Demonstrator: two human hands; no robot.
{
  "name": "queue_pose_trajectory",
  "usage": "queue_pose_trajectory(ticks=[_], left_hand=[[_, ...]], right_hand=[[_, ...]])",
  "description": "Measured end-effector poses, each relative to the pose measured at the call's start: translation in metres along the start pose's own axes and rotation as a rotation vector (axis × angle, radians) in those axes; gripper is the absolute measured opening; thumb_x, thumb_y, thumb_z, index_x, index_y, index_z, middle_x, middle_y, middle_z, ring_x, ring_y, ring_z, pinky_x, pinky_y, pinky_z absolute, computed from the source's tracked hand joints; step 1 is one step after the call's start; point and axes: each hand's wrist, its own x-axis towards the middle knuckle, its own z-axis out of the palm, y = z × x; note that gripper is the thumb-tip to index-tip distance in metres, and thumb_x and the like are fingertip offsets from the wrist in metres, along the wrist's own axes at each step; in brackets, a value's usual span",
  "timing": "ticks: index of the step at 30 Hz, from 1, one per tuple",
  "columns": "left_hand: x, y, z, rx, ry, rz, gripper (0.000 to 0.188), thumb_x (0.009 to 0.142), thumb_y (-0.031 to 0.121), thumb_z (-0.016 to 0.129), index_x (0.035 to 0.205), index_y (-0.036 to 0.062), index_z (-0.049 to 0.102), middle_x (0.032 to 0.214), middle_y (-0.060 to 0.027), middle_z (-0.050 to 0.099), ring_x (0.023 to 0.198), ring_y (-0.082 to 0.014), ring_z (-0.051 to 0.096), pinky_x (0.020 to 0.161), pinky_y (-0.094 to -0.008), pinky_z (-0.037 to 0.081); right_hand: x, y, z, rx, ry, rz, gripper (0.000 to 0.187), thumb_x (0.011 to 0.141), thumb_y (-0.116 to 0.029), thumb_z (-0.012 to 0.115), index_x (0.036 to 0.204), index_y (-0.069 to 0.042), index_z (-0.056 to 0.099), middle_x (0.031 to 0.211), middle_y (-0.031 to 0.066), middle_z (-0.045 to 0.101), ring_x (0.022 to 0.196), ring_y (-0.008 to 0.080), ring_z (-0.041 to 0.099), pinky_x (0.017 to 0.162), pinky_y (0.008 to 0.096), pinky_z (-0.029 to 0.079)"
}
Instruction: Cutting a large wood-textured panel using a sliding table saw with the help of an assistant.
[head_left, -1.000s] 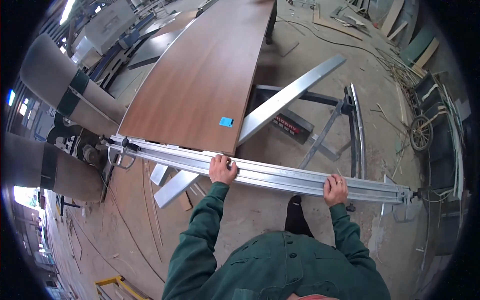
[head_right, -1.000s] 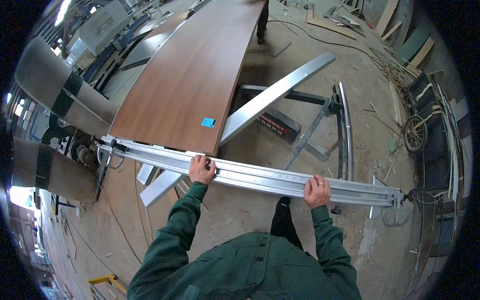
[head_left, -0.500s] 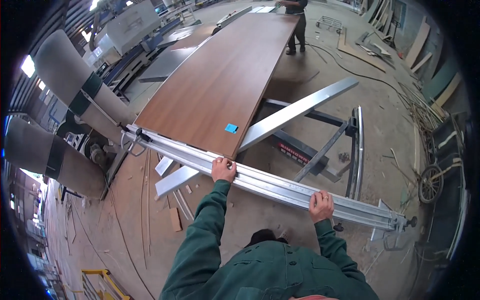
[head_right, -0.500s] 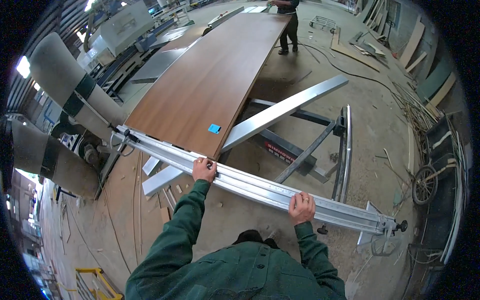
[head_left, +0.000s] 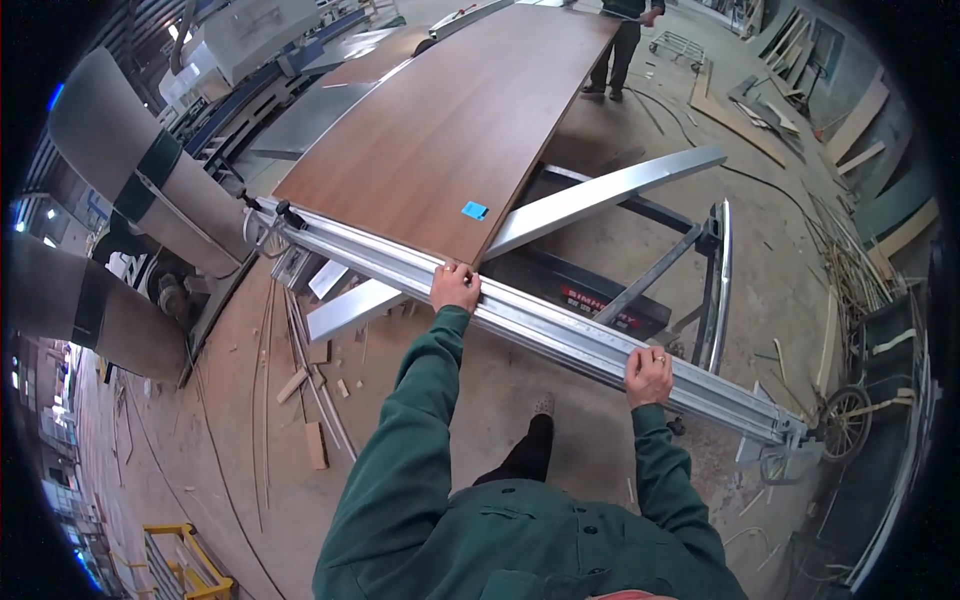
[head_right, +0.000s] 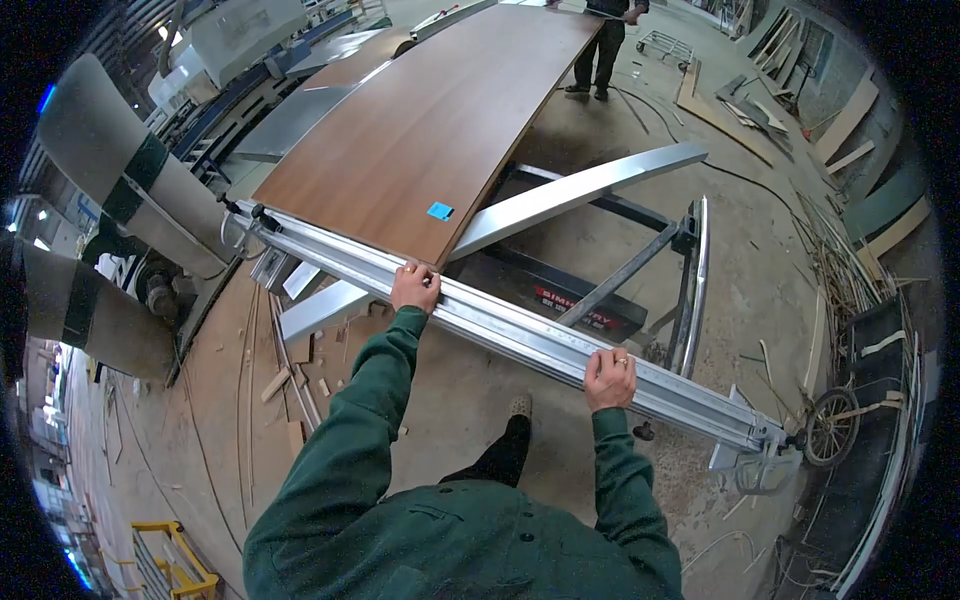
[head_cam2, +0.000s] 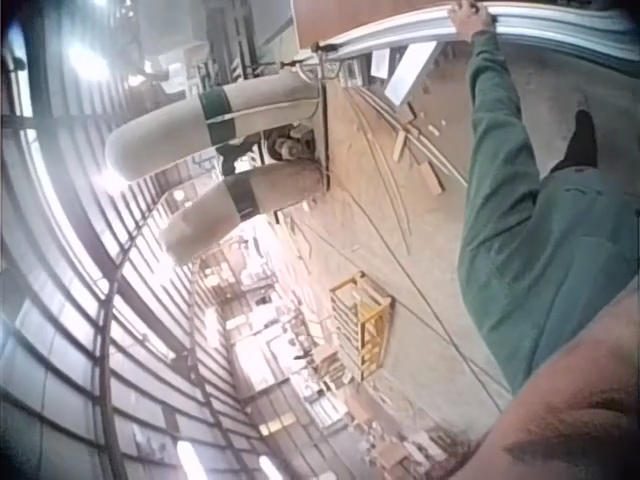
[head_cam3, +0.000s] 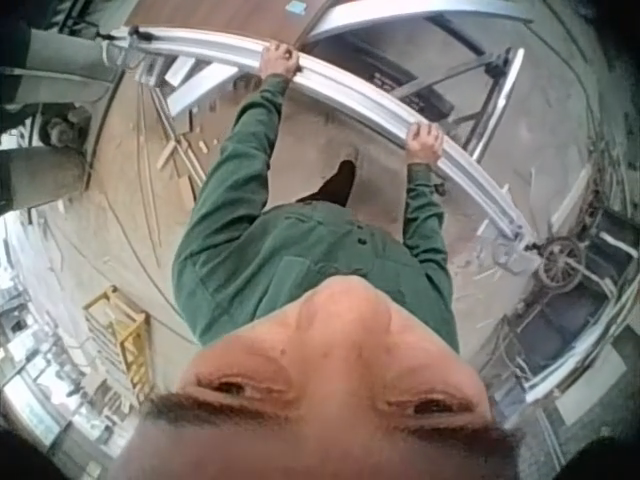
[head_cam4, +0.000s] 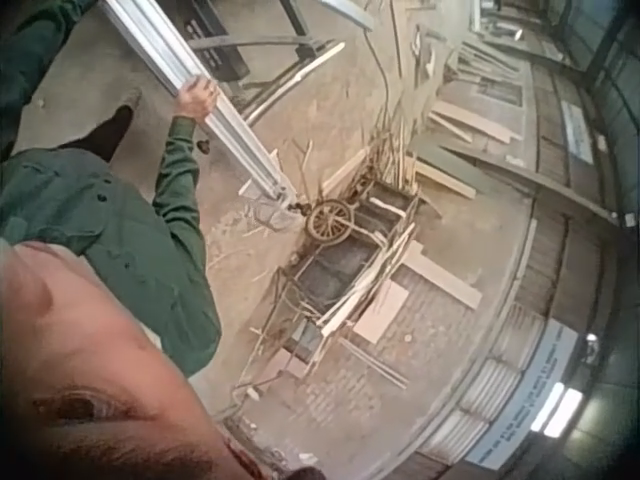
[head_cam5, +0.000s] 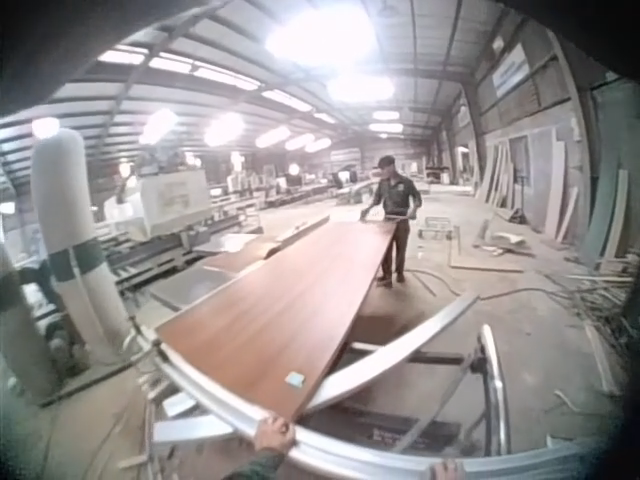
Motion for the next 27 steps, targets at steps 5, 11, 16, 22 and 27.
queue_pose_trajectory(ticks=[5,11,16,22,27], left_hand=[[0.094,0.028,0.083,-0.069,0.109,0.091,0.019,0.071,0.024,0.061,0.064,0.0081,0.055,0.076,-0.0078,0.051,0.077,-0.0284,0.049,0.065,-0.0407,0.043],[0.211,0.055,0.158,-0.035,0.033,0.094,0.017,0.072,0.025,0.059,0.069,0.0079,0.057,0.082,-0.0088,0.054,0.082,-0.0293,0.05,0.07,-0.0408,0.044],[0.294,0.081,0.229,-0.028,0.012,0.069,0.018,0.071,0.027,0.059,0.072,0.0092,0.058,0.088,-0.0073,0.055,0.085,-0.0292,0.05,0.072,-0.0406,0.045],[0.401,0.124,0.303,-0.022,0.045,0.054,0.016,0.07,0.026,0.06,0.074,0.0102,0.06,0.088,-0.006,0.055,0.084,-0.0279,0.051,0.07,-0.0399,0.046],[0.474,0.159,0.364,-0.075,0.049,0.049,0.016,0.069,0.025,0.06,0.068,0.0094,0.056,0.084,-0.006,0.053,0.083,-0.0277,0.049,0.07,-0.0397,0.044]], right_hand=[[0.098,0.058,0.066,-0.022,-0.065,0.068,0.012,0.078,-0.019,0.057,0.075,-0.008,0.055,0.082,0.0104,0.048,0.08,0.03,0.049,0.069,0.0408,0.042],[0.218,0.106,0.144,-0.08,-0.069,0.044,0.021,0.078,-0.03,0.058,0.075,-0.01,0.052,0.081,0.0088,0.049,0.083,0.0292,0.05,0.07,0.0413,0.042],[0.315,0.148,0.189,-0.051,-0.149,0.06,0.024,0.077,-0.031,0.061,0.073,-0.009,0.051,0.079,0.0077,0.048,0.081,0.0279,0.05,0.069,0.0399,0.041],[0.43,0.194,0.24,-0.043,-0.1,0.051,0.024,0.077,-0.03,0.061,0.073,-0.009,0.051,0.078,0.0076,0.048,0.078,0.0279,0.049,0.068,0.0401,0.041],[0.506,0.244,0.284,-0.072,-0.033,0.029,0.024,0.077,-0.028,0.061,0.071,-0.008,0.05,0.076,0.0084,0.048,0.077,0.0299,0.049,0.067,0.0417,0.04]])
